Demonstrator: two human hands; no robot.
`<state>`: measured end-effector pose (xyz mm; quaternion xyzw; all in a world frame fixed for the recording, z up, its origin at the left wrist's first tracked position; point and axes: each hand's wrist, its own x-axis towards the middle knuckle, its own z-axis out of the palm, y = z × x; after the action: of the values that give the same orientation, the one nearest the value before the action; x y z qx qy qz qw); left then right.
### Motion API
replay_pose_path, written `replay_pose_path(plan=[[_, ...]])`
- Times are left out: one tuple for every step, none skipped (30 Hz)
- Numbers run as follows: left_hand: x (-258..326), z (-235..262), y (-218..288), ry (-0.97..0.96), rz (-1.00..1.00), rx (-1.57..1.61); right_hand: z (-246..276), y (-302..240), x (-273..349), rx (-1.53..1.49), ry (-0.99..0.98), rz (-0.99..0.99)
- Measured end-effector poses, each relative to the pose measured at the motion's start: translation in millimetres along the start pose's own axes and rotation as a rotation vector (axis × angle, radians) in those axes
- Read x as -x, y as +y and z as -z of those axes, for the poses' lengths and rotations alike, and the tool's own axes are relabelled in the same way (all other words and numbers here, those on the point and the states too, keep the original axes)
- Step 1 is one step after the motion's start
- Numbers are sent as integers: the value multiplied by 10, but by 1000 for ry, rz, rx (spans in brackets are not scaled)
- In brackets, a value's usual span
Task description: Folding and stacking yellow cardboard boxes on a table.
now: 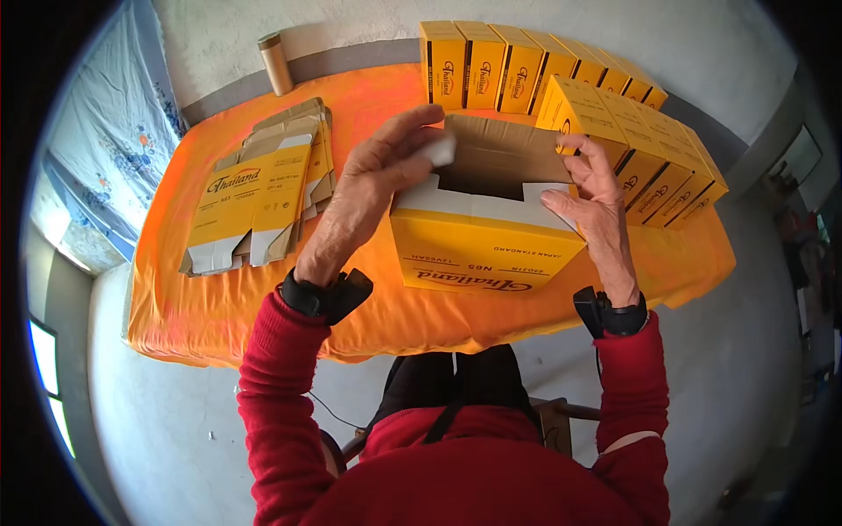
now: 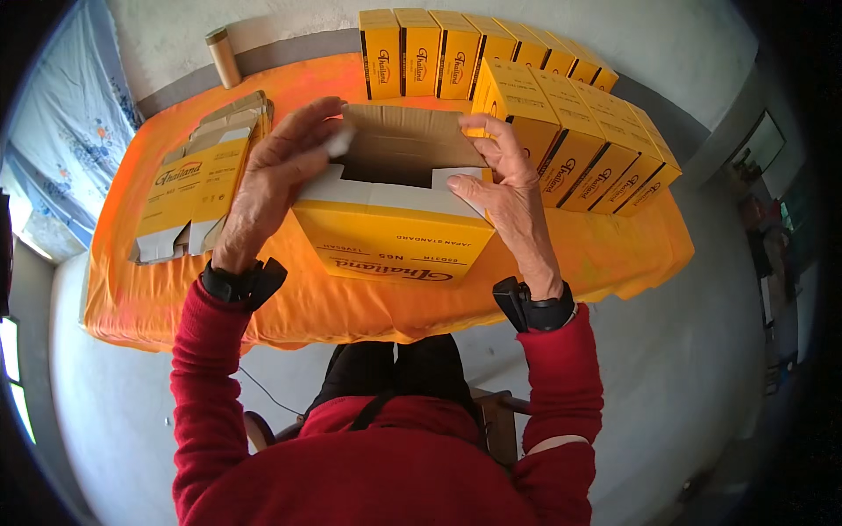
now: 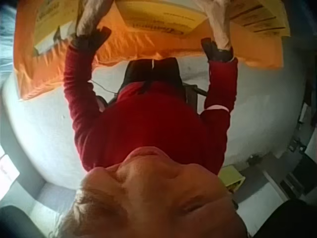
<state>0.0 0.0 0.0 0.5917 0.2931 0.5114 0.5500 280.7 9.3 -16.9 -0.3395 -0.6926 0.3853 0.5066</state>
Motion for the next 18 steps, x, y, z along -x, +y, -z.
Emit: replay_pose_path(plan=[[14, 6, -62, 5, -67, -93, -29, -62, 16, 65, 5, 51], [8, -2, -112, 6, -135, -185, -39, -96, 17, 132, 13, 102], [5, -9, -144, 8, -203, -276, -42, -128, 10, 201, 20, 154], [4, -22, -163, 8, -203, -279, -31, -164, -11, 199, 21, 156], [11, -56, -162, 23, -230, -231, -3, -209, -36, 281, -51, 150], [16, -84, -159, 38, -257, -183, 24, -246, -61, 364, -124, 144], [19, -95, -154, 52, -285, -134, 35, -264, -74, 448, -197, 139], [13, -86, -145, 53, -287, -135, 25, -271, -74, 448, -197, 141], [-3, -68, -134, 40, -276, -194, 7, -281, -68, 377, -174, 98], [-36, -55, -115, 24, -266, -251, -4, -287, -67, 309, -148, 55], [-56, -54, -88, 8, -256, -308, -7, -293, -67, 241, -123, 13], [-59, -52, -60, 6, -260, -308, 10, -282, -67, 244, -121, 16], [-52, -45, -29, -9, -236, -323, 43, -249, -64, 266, -140, 22], [-47, -50, 14, -23, -213, -339, 77, -216, -59, 288, -159, 28], [-33, -54, 42, -35, -186, -355, 84, -207, -48, 308, -181, 32], [-37, -49, 46, -35, -187, -355, 77, -210, -32, 309, -181, 32], [-50, -40, 47, -34, -162, -333, 62, -215, -12, 308, -131, 46], [-65, -28, 45, -33, -136, -311, 40, -218, 8, 307, -83, 60]])
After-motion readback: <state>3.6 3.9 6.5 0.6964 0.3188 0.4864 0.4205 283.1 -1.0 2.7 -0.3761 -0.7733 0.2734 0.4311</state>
